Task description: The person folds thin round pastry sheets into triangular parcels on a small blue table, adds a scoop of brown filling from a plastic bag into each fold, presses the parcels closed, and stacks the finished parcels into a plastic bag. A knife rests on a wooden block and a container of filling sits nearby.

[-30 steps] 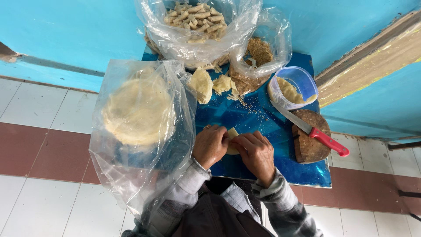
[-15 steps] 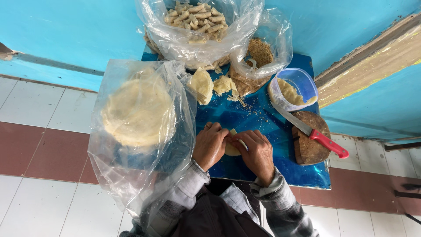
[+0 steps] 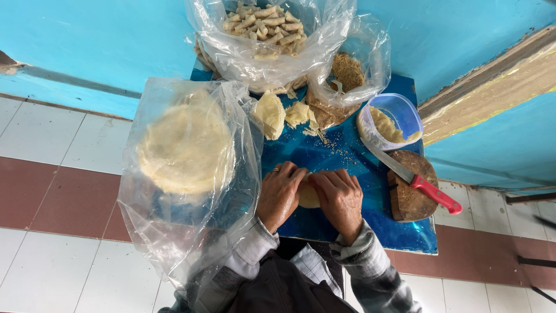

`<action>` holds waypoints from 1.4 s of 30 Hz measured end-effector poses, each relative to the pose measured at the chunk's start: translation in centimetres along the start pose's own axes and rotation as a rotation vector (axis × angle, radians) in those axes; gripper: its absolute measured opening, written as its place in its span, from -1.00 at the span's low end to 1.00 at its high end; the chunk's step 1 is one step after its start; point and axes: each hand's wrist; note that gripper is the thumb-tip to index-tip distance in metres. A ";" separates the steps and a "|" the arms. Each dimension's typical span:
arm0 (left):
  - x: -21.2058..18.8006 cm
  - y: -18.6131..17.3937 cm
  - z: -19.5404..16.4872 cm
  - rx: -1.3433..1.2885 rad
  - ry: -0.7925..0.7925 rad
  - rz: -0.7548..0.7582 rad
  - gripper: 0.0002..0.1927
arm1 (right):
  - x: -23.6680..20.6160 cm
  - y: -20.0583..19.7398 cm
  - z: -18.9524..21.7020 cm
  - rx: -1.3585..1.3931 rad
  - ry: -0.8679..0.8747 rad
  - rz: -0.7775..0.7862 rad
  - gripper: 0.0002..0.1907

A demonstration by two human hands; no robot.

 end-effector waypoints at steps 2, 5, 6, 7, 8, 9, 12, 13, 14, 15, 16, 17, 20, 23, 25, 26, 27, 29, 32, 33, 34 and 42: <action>0.2 -0.1 -0.1 -0.018 0.014 -0.017 -0.65 | 0.4 0.1 -0.3 -0.023 -0.017 -0.006 -0.78; 0.5 -0.2 -0.5 0.001 -0.034 -0.018 -0.76 | 0.6 0.0 -0.3 -0.003 -0.002 -0.006 -0.71; 0.6 -0.2 -0.6 0.014 -0.059 -0.011 -0.80 | 0.7 0.0 -0.2 0.013 0.014 -0.007 -0.68; 0.7 -0.1 -0.8 -0.013 -0.073 -0.026 -0.85 | 0.7 -0.1 0.0 0.046 0.019 0.000 -0.67; 0.9 -0.2 -0.8 -0.038 -0.088 -0.043 -0.89 | 0.8 -0.1 0.1 0.080 0.022 0.007 -0.66; 0.9 -0.3 -0.9 -0.065 -0.104 -0.056 -0.92 | 0.8 -0.2 0.2 0.114 0.029 0.016 -0.64; 1.0 -0.4 -0.9 -0.220 -0.135 -0.121 -0.91 | 1.0 -0.7 0.2 0.092 -0.007 0.018 -0.69; 1.1 -0.4 -0.9 -0.284 -0.134 -0.118 -0.88 | 1.0 -0.9 0.2 0.094 -0.017 0.003 -0.71; 1.1 -0.5 -0.8 -0.348 -0.134 -0.115 -0.84 | 1.1 -1.2 0.1 0.096 -0.029 -0.010 -0.72; 1.1 -0.4 -0.7 -0.411 -0.134 -0.113 -0.80 | 1.1 -1.5 0.1 0.099 -0.042 -0.023 -0.74; 1.0 -0.4 -0.6 -0.431 -0.128 -0.097 -0.77 | 1.2 -1.8 0.1 0.082 -0.057 -0.014 -0.75; 1.0 -0.3 -0.5 -0.450 -0.121 -0.081 -0.74 | 1.2 -2.2 0.2 0.066 -0.074 -0.007 -0.75; 0.8 0.1 -0.3 -0.524 -0.149 -0.090 -0.70 | 1.3 -3.2 1.0 0.061 -0.134 0.023 -0.65; 0.7 0.5 -0.2 -0.628 -0.171 -0.142 -0.70 | 2.0 -4.1 1.6 0.076 -0.187 0.002 -0.65; 0.5 0.4 0.0 -0.612 -0.198 -0.158 -0.72 | 3.0 -4.8 1.6 0.062 -0.197 -0.074 -0.72; 0.4 0.4 -0.1 -0.560 -0.222 -0.156 -0.73 | 3.8 -5.6 1.2 0.042 -0.194 -0.133 -0.75; 0.2 0.4 -0.1 -0.509 -0.246 -0.156 -0.74 | 4.8 -6.3 0.7 0.022 -0.193 -0.193 -0.76; -0.3 0.3 -0.3 -0.329 -0.109 -0.285 -0.87 | 6.6 -8.3 0.1 0.054 -0.035 -0.431 -0.72; -1.0 0.3 -0.7 -0.136 -0.015 -0.234 -0.82 | 11.4 -9.5 -0.4 0.281 -0.098 -0.860 -0.71; -1.0 0.3 -0.7 -0.083 -0.002 -0.176 -0.78 | 13.7 -9.5 -0.7 0.382 -0.147 -0.961 -0.65; -1.1 0.3 -0.7 -0.087 -0.020 -0.146 -0.76 | 16.1 -9.2 -1.0 0.272 -0.162 -0.815 -0.62; -1.0 0.0 -1.1 -0.070 0.014 -0.098 -0.70 | 16.6 -4.0 -7.6 -0.163 -0.057 -0.212 -0.67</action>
Point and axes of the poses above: each hand's wrist, its own x-axis towards the middle knuckle, its own y-axis out of the palm, z = x × y, and after that the axes turned 2 degrees about y, right-handed
